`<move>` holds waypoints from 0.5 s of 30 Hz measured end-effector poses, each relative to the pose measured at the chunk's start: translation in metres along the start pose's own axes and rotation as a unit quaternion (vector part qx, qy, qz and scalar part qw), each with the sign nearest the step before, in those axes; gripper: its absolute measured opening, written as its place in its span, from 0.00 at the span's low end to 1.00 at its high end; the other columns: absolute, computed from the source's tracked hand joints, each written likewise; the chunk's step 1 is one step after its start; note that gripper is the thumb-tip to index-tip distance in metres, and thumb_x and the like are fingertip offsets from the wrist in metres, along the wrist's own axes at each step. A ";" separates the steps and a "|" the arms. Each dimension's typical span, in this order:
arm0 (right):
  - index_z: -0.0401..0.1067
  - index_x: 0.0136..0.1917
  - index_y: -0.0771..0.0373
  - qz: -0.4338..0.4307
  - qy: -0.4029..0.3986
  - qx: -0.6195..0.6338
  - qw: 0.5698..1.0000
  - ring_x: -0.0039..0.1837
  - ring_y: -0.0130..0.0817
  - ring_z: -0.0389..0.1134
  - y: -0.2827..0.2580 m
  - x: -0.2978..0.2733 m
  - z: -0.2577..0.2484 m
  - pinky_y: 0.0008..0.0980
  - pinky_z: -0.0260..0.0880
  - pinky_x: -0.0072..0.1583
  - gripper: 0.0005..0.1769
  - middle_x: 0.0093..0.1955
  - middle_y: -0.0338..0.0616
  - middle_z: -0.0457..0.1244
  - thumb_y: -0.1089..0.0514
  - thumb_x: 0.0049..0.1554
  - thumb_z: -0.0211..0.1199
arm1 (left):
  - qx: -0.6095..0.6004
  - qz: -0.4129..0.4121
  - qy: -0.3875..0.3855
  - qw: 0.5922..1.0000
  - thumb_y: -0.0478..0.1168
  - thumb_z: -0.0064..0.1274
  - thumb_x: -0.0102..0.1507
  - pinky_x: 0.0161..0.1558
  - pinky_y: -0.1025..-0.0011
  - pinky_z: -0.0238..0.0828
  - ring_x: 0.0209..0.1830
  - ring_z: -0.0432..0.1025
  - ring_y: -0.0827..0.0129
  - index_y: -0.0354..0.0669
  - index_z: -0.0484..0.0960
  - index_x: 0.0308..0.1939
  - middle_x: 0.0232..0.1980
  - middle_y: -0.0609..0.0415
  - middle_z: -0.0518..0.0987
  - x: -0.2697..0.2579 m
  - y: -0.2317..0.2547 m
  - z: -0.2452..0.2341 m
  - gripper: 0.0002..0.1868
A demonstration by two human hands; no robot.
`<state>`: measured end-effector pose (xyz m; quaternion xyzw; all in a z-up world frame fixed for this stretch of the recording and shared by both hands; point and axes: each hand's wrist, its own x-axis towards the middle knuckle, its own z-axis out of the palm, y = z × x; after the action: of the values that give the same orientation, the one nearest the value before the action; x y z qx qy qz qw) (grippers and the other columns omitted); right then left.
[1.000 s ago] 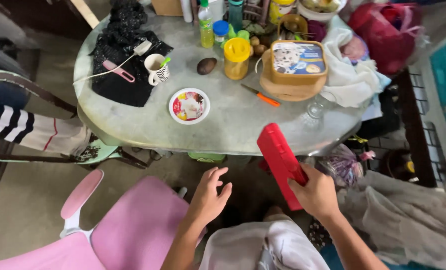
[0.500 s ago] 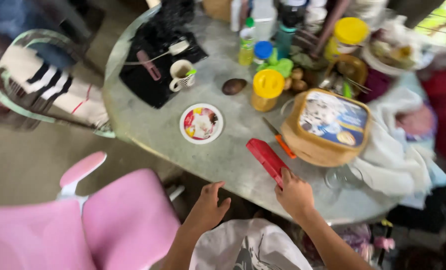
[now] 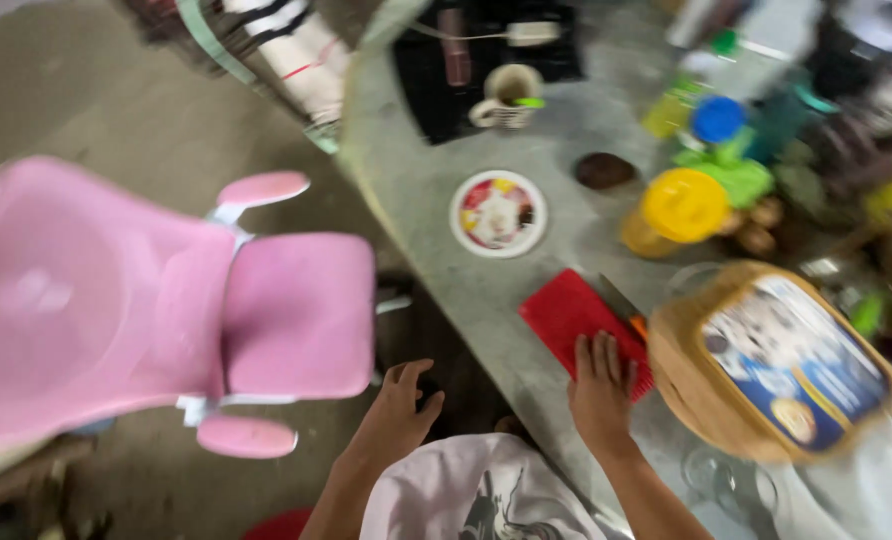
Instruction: Repairing a pink desk chair using a socket wrench and screwdriver.
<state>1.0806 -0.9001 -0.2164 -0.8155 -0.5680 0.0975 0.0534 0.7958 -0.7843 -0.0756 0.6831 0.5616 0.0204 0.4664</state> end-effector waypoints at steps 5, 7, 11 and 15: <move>0.55 0.77 0.60 -0.004 -0.041 -0.009 0.999 0.83 0.52 0.43 -0.011 0.002 -0.018 0.64 0.43 0.76 0.45 0.81 0.56 0.46 0.50 0.51 0.67 | -0.068 -0.083 0.071 0.992 0.47 0.54 0.66 0.56 0.62 0.76 0.57 0.76 0.56 0.44 0.66 0.69 0.70 0.39 0.64 -0.035 -0.020 -0.016 0.29; 0.60 0.73 0.62 -0.054 0.011 0.014 0.998 0.81 0.56 0.46 -0.011 -0.002 -0.016 0.63 0.45 0.75 0.40 0.78 0.60 0.50 0.50 0.51 0.66 | -0.047 -0.066 0.142 0.987 0.44 0.55 0.66 0.57 0.61 0.73 0.57 0.74 0.53 0.43 0.70 0.67 0.67 0.40 0.69 -0.049 -0.040 -0.013 0.26; 0.67 0.66 0.65 -0.143 0.075 0.084 0.983 0.77 0.55 0.55 -0.033 0.007 -0.008 0.58 0.52 0.75 0.31 0.72 0.58 0.59 0.51 0.52 0.64 | -0.111 -0.126 0.260 0.951 0.39 0.55 0.63 0.53 0.67 0.79 0.55 0.77 0.57 0.45 0.76 0.64 0.68 0.44 0.70 -0.092 -0.054 -0.038 0.24; 0.74 0.56 0.64 -0.118 0.042 0.132 0.983 0.61 0.49 0.68 -0.074 0.029 -0.013 0.51 0.64 0.66 0.19 0.55 0.49 0.68 0.49 0.58 0.62 | -0.182 -0.085 0.410 0.890 0.34 0.56 0.58 0.46 0.71 0.81 0.44 0.82 0.66 0.39 0.81 0.57 0.52 0.46 0.82 -0.143 -0.098 -0.051 0.22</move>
<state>1.0257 -0.8473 -0.1917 -0.7316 -0.6399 0.1299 0.1957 0.6420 -0.8719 -0.0408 0.4669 0.7453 0.3603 0.3110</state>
